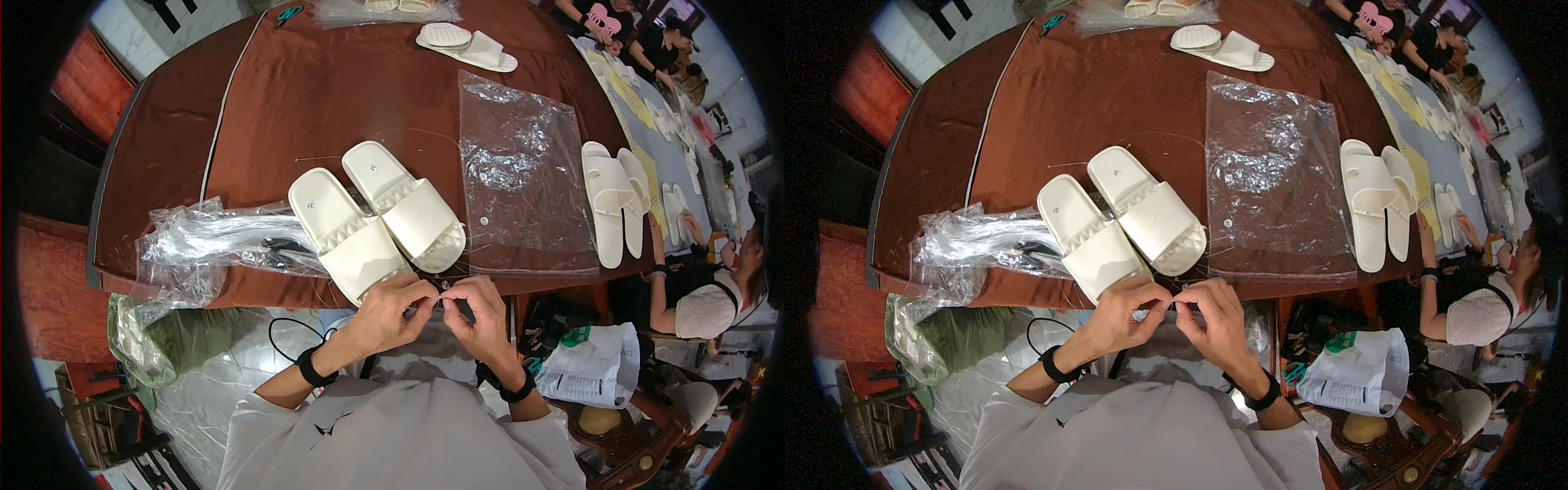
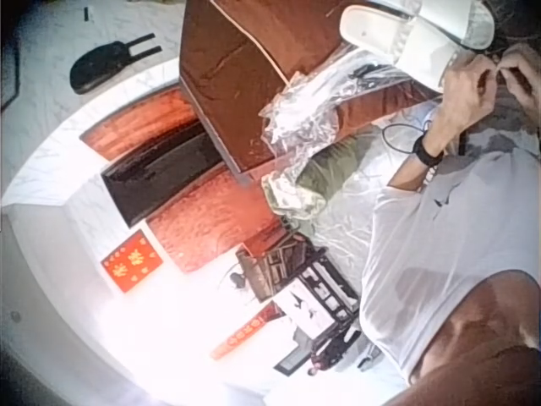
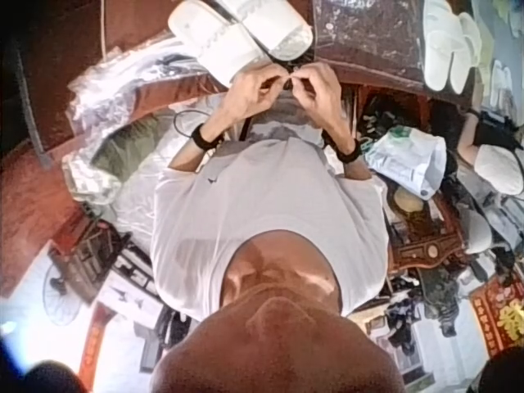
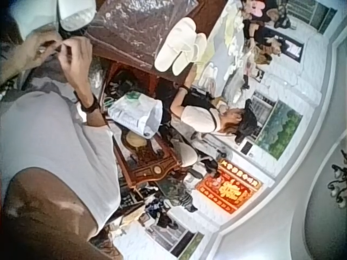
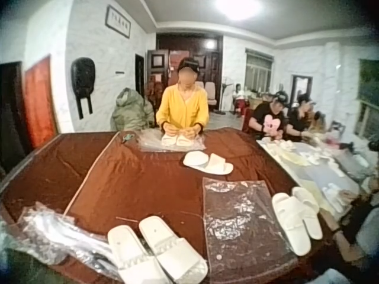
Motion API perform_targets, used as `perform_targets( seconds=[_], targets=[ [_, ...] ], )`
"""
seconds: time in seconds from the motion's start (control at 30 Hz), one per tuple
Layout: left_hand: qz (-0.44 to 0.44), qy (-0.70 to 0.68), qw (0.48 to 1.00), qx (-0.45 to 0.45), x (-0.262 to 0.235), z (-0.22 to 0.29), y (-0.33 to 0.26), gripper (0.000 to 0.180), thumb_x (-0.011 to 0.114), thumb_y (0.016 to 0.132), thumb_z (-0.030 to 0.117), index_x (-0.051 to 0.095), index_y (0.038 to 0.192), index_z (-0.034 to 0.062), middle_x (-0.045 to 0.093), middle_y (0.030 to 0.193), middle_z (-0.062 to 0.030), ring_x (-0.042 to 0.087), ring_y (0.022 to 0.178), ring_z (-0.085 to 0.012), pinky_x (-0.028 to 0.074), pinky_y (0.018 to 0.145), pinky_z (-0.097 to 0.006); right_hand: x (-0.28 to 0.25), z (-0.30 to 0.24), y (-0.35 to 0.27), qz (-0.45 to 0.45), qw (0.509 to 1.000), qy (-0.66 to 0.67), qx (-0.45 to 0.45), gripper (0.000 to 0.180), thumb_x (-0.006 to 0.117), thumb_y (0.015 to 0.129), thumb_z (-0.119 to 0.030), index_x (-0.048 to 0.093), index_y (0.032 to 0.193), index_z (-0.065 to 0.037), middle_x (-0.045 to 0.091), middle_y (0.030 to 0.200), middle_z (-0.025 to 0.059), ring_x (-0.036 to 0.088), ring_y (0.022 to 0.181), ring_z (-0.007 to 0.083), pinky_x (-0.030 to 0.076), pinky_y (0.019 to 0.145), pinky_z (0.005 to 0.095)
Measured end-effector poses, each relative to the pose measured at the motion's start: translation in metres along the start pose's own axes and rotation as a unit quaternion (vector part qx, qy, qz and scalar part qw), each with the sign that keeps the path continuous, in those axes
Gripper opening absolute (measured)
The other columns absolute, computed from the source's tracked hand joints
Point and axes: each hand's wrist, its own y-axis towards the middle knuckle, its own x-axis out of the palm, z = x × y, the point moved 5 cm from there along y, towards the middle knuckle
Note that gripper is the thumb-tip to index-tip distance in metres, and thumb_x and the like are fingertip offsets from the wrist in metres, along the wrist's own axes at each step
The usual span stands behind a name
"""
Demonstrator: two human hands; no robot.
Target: Packaging pairs of white slippers into clear plastic bags.
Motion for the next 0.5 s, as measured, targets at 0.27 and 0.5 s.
perform_targets(
  seconds=[0.27, 0.5],
  targets=[
    [-0.029, -0.057, 0.995, -0.075, -0.002, -0.005, 0.002, 0.011, 0.065, 0.082, -0.004, 0.065, 0.091, 0.0012, 0.061, 0.076, -0.0095, 0.061, 0.065, -0.0189, 0.048, 0.059, -0.029, 0.002, -0.001, 0.009, -0.027, 0.999, 0.004, -0.042, 0.024, 0.073, 0.074, 0.000, 0.060, 0.093, -0.007, 0.061, 0.091, 0.0082, 0.059, 0.083, 0.0287, 0.045, 0.074, 0.0386],
    [-0.040, -0.131, 0.987, -0.083, -0.005, -0.016, 0.004, 0.006, 0.065, 0.081, -0.001, 0.064, 0.086, 0.0027, 0.060, 0.072, -0.0049, 0.055, 0.059, -0.0137, 0.042, 0.052, -0.026, 0.004, -0.003, 0.020, -0.102, 0.992, 0.002, -0.078, 0.025, 0.069, 0.077, 0.000, 0.054, 0.097, -0.006, 0.057, 0.090, 0.0098, 0.058, 0.083, 0.0309, 0.045, 0.073, 0.0413]
  ],
)
